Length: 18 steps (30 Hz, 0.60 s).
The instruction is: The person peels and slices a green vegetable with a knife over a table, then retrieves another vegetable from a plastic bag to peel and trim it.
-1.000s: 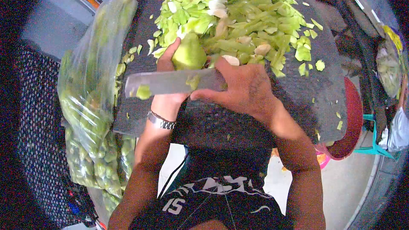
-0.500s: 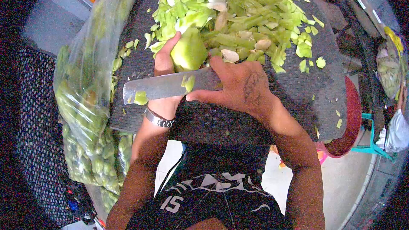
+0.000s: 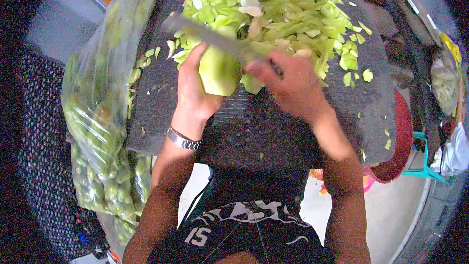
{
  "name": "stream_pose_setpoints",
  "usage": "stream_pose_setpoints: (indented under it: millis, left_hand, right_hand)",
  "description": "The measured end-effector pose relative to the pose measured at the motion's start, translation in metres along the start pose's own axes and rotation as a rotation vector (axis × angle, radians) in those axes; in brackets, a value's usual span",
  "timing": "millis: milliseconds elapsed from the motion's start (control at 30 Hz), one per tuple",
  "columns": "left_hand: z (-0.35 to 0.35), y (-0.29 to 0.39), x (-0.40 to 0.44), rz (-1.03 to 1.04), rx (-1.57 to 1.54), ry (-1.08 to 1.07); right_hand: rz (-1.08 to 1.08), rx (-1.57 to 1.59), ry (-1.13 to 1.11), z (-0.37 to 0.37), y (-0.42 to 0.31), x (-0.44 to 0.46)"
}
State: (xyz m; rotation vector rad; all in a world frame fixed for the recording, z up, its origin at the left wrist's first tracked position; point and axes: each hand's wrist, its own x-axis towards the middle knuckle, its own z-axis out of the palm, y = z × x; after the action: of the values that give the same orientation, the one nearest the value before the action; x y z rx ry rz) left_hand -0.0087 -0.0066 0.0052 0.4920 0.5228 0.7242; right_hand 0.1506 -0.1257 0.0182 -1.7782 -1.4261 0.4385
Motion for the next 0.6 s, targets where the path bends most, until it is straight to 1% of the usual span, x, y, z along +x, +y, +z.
stream_pose_setpoints:
  millis: [33, 133, 167, 267, 367, 467, 567, 600]
  left_hand:
    - [-0.002, -0.002, 0.002, 0.041, -0.014, 0.033]
    - [-0.005, 0.005, 0.002, -0.111, -0.029, -0.05]
    - [-0.001, 0.005, 0.001, -0.094, -0.036, -0.022]
    - [-0.001, 0.004, -0.003, -0.042, 0.05, -0.05]
    - [0.005, 0.002, -0.007, 0.027, 0.14, -0.058]
    - [0.003, 0.002, -0.007, 0.077, 0.201, -0.084]
    - [-0.004, 0.001, -0.002, -0.036, 0.081, -0.107]
    - [-0.006, 0.001, -0.003, -0.028, 0.091, -0.148]
  right_hand:
    - [-0.043, -0.123, 0.005, 0.005, -0.005, -0.007]
    - [-0.215, -0.239, -0.015, 0.018, -0.017, -0.015]
    - [-0.218, -0.236, -0.023, 0.02, -0.017, -0.015]
    - [-0.231, -0.286, -0.039, 0.018, -0.015, -0.016]
    - [-0.34, -0.286, 0.037, 0.021, -0.013, -0.015]
    - [-0.33, -0.324, 0.024, 0.018, -0.012, -0.015]
    - [-0.32, -0.368, 0.084, 0.012, -0.001, -0.011]
    - [-0.249, -0.361, 0.09, 0.008, 0.006, -0.006]
